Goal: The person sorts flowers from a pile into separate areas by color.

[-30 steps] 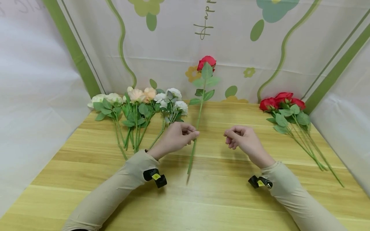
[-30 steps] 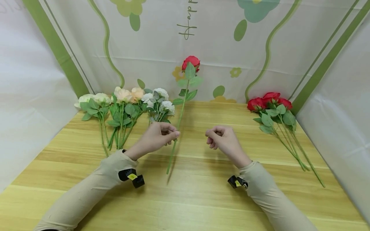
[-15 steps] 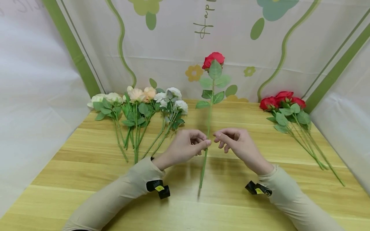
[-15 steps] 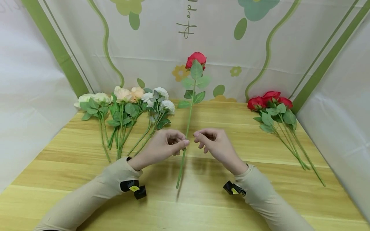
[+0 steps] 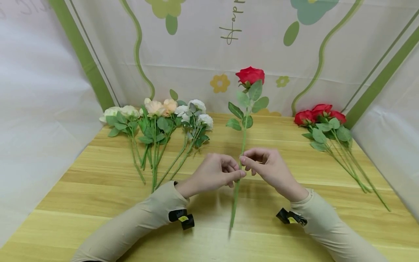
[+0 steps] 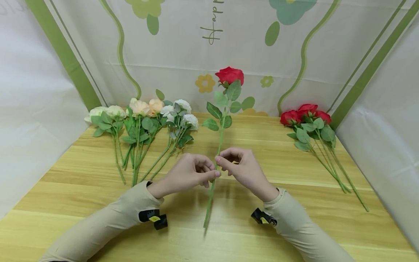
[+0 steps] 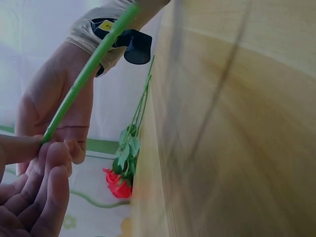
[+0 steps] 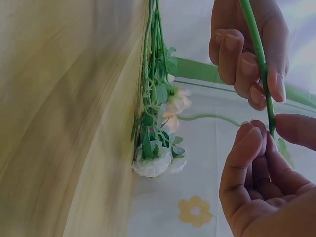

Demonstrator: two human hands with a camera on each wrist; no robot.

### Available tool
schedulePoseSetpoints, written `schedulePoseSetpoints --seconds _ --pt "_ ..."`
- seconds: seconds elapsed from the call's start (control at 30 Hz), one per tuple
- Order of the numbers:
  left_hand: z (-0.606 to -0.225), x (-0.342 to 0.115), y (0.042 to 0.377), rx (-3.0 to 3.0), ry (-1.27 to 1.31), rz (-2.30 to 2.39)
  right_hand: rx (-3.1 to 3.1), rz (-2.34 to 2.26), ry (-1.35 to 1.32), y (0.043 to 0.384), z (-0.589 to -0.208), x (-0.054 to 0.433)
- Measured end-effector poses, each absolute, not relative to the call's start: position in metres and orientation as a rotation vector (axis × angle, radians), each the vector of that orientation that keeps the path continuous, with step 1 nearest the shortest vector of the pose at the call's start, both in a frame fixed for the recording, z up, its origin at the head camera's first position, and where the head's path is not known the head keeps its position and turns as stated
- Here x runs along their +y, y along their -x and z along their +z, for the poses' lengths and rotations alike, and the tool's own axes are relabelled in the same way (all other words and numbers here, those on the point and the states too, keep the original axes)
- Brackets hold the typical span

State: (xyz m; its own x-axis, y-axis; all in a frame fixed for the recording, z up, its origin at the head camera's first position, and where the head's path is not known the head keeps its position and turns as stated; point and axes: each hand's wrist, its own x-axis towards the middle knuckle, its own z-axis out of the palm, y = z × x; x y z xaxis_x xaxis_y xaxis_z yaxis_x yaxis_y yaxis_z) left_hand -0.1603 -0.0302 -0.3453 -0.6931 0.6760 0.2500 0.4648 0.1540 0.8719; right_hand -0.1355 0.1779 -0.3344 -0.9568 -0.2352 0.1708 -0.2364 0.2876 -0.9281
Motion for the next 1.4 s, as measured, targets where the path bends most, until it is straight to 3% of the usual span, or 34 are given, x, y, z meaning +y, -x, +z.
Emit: schedulePoseSetpoints --seconds 0.37,0.73,1.1,1.4 --pt "-0.344 -0.028 0.158 2.225 -1.241 1.47 -2.572 1.801 -0.549 0.132 -0.335 0.174" --pt "-0.339 -0.032 0.162 2.223 -1.252 1.333 -2.68 1.624 -0.388 0.134 -0.325 0.194" --pt "-0.326 -0.046 0.171 2.349 -1.306 1.194 -2.761 1.177 -0.125 0.149 -0.287 0.312" --pt "-0.325 -0.065 0.183 2.563 -1.266 0.961 -2.897 0.793 0.07 0.156 -0.298 0.421"
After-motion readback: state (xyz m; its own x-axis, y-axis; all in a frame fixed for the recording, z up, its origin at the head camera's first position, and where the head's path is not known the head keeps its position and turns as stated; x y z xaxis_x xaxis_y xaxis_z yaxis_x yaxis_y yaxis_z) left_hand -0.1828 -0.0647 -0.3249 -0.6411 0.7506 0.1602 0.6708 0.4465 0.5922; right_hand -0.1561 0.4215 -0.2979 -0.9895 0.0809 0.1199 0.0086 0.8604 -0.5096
